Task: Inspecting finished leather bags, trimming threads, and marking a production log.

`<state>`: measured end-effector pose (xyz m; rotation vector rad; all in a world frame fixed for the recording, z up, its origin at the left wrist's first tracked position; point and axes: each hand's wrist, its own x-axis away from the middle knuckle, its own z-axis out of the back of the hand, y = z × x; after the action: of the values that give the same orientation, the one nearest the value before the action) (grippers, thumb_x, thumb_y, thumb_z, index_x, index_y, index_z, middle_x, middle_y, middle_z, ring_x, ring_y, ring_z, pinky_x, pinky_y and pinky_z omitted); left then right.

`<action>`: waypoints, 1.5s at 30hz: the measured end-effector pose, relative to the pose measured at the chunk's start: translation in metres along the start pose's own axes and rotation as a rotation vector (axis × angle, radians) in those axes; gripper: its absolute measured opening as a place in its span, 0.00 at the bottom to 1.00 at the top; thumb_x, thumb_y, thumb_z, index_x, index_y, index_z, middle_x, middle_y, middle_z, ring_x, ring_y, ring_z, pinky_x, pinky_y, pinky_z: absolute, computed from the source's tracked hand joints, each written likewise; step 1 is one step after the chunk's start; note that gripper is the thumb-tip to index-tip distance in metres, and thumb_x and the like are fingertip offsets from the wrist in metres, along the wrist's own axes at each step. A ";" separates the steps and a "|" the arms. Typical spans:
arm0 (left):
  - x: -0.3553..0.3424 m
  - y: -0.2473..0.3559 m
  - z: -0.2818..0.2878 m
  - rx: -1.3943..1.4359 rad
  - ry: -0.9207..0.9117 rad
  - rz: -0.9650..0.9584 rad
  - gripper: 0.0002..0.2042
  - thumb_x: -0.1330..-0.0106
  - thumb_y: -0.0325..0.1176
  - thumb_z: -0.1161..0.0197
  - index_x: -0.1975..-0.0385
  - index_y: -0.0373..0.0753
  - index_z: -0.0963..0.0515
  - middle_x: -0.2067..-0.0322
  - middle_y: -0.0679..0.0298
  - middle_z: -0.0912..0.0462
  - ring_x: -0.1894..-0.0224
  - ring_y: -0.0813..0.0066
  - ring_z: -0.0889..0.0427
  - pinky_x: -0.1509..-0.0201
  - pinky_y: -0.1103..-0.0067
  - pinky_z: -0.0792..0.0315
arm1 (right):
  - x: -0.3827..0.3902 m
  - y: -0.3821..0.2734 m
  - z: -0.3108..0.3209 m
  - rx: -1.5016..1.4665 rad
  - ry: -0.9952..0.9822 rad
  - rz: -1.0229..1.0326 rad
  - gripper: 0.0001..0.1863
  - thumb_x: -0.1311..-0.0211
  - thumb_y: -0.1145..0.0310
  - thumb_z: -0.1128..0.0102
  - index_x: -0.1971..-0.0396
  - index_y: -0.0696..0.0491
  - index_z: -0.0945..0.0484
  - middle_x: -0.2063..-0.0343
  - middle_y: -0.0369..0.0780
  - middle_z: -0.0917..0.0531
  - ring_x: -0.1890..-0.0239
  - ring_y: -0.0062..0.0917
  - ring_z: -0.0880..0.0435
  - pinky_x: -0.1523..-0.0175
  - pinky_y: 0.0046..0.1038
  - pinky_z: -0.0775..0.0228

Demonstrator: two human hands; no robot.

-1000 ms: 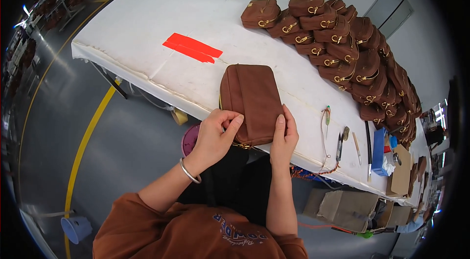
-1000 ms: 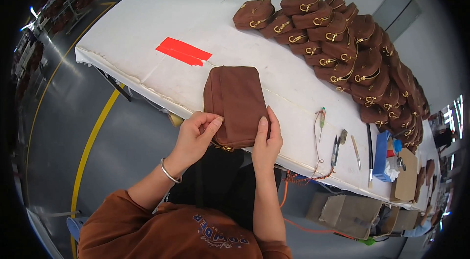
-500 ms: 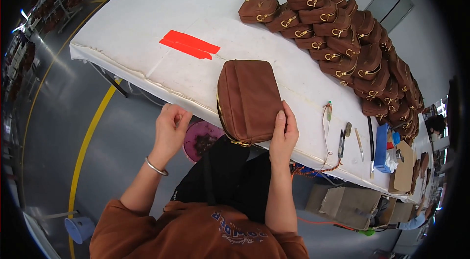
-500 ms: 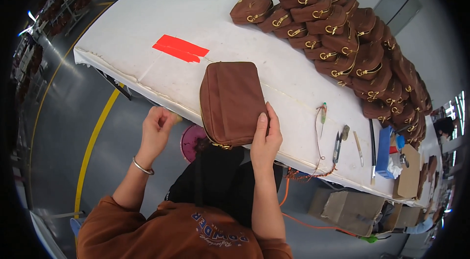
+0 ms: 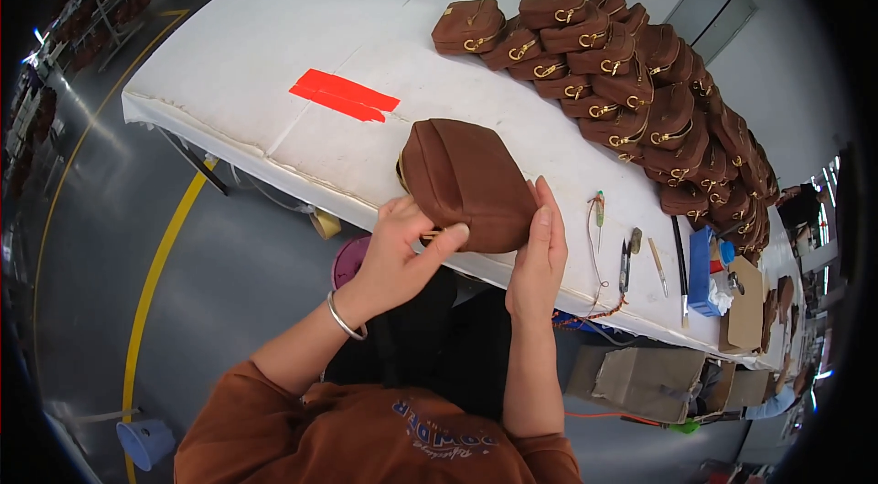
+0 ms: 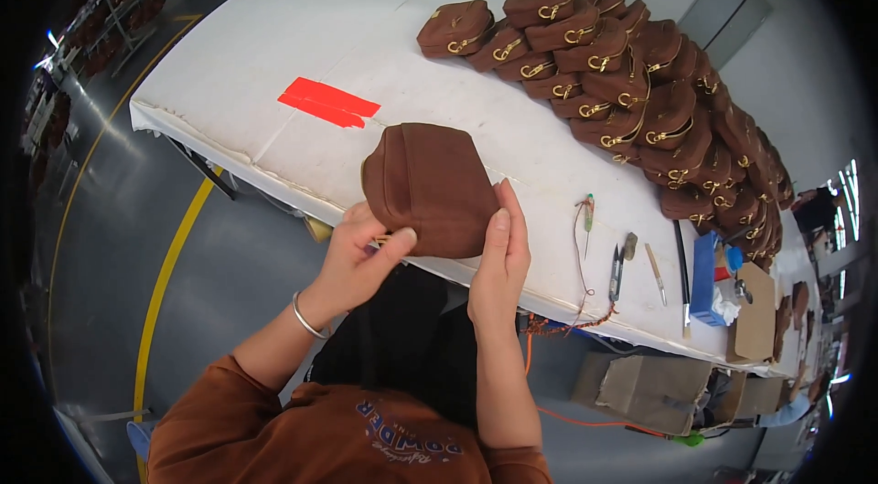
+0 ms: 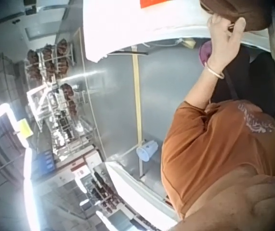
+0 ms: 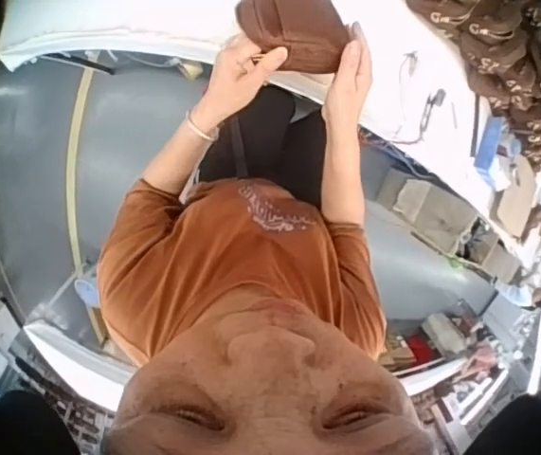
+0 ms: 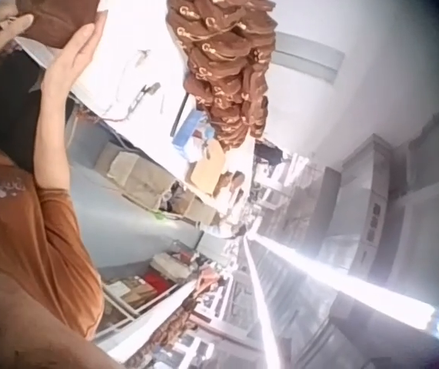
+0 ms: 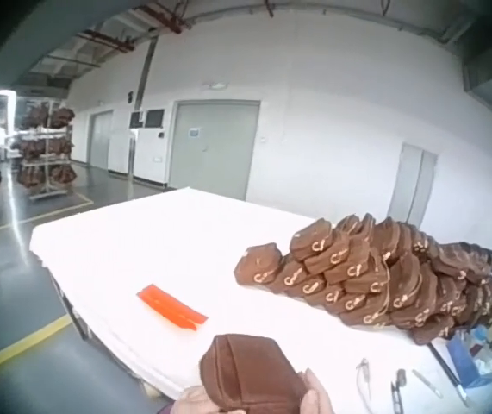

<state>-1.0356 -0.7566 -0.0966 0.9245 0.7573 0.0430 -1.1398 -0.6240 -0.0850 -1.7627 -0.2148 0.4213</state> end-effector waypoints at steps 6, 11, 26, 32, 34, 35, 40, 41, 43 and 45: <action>-0.027 0.013 0.015 0.436 0.033 0.357 0.24 0.25 0.45 0.50 0.83 0.34 0.32 0.85 0.74 0.39 0.75 0.85 0.42 0.69 0.83 0.42 | -0.008 -0.022 -0.003 0.122 -0.101 0.119 0.25 0.25 0.62 0.56 0.36 0.62 0.37 0.39 0.43 0.30 0.40 0.23 0.29 0.36 0.26 0.39; -0.035 0.008 0.009 0.586 0.112 0.378 0.25 0.23 0.47 0.54 0.80 0.34 0.30 0.80 0.78 0.36 0.72 0.89 0.42 0.71 0.85 0.43 | -0.009 -0.019 -0.015 -0.059 -0.040 0.130 0.23 0.28 0.69 0.50 0.37 0.64 0.36 0.42 0.42 0.26 0.45 0.20 0.27 0.39 0.22 0.36; -0.043 0.014 0.022 0.773 -0.011 0.427 0.28 0.22 0.49 0.64 0.49 0.28 0.25 0.53 0.61 0.19 0.52 0.80 0.24 0.45 0.79 0.30 | -0.015 -0.013 -0.025 0.229 0.100 0.355 0.20 0.31 0.74 0.46 0.40 0.62 0.29 0.71 0.33 0.19 0.68 0.10 0.25 0.59 0.14 0.33; -0.043 0.007 0.034 0.674 -0.186 0.392 0.22 0.26 0.47 0.49 0.49 0.32 0.23 0.52 0.63 0.20 0.51 0.79 0.25 0.42 0.77 0.34 | -0.035 -0.023 -0.010 0.081 0.084 0.262 0.19 0.32 0.74 0.45 0.43 0.63 0.27 0.66 0.37 0.16 0.66 0.10 0.23 0.60 0.12 0.33; -0.039 -0.004 0.036 0.525 -0.258 0.305 0.21 0.30 0.46 0.42 0.49 0.35 0.23 0.51 0.62 0.20 0.50 0.76 0.24 0.41 0.75 0.35 | -0.046 -0.027 -0.003 0.067 0.102 0.274 0.20 0.32 0.74 0.44 0.42 0.63 0.27 0.71 0.34 0.17 0.70 0.08 0.25 0.63 0.11 0.34; -0.036 -0.012 0.037 0.166 -0.202 0.118 0.20 0.34 0.44 0.38 0.49 0.36 0.23 0.52 0.60 0.20 0.51 0.71 0.23 0.40 0.74 0.37 | -0.051 -0.029 -0.001 0.011 0.118 0.241 0.20 0.32 0.74 0.44 0.42 0.62 0.28 0.71 0.34 0.17 0.70 0.09 0.25 0.63 0.11 0.34; -0.031 -0.057 0.027 -0.213 -0.121 0.002 0.09 0.37 0.36 0.36 0.68 0.36 0.19 0.71 0.56 0.20 0.62 0.58 0.21 0.51 0.68 0.33 | -0.073 -0.024 0.010 -0.050 0.039 0.164 0.25 0.29 0.69 0.48 0.35 0.60 0.36 0.62 0.41 0.15 0.63 0.15 0.18 0.60 0.16 0.27; -0.036 -0.060 0.030 -0.237 -0.009 -0.016 0.11 0.36 0.37 0.38 0.74 0.37 0.23 0.77 0.58 0.23 0.68 0.59 0.23 0.54 0.68 0.35 | -0.077 -0.023 0.007 -0.053 0.036 0.167 0.25 0.29 0.69 0.48 0.35 0.60 0.36 0.62 0.41 0.15 0.63 0.15 0.18 0.60 0.16 0.27; -0.055 -0.053 0.050 -0.114 0.260 0.095 0.14 0.32 0.35 0.40 0.78 0.33 0.30 0.83 0.56 0.33 0.78 0.70 0.33 0.72 0.74 0.36 | -0.075 -0.028 -0.001 -0.027 -0.018 0.086 0.28 0.27 0.64 0.50 0.32 0.58 0.42 0.55 0.47 0.18 0.55 0.25 0.17 0.56 0.22 0.23; -0.083 -0.060 0.071 -0.094 0.450 0.080 0.17 0.28 0.36 0.43 0.78 0.32 0.34 0.84 0.63 0.43 0.78 0.82 0.45 0.78 0.79 0.42 | -0.080 -0.013 0.006 0.069 -0.080 -0.012 0.28 0.27 0.62 0.51 0.32 0.56 0.43 0.51 0.51 0.20 0.50 0.33 0.18 0.53 0.29 0.21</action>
<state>-1.0709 -0.8726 -0.0671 0.8642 1.1234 0.3638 -1.2146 -0.6452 -0.0597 -1.6776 -0.2649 0.4859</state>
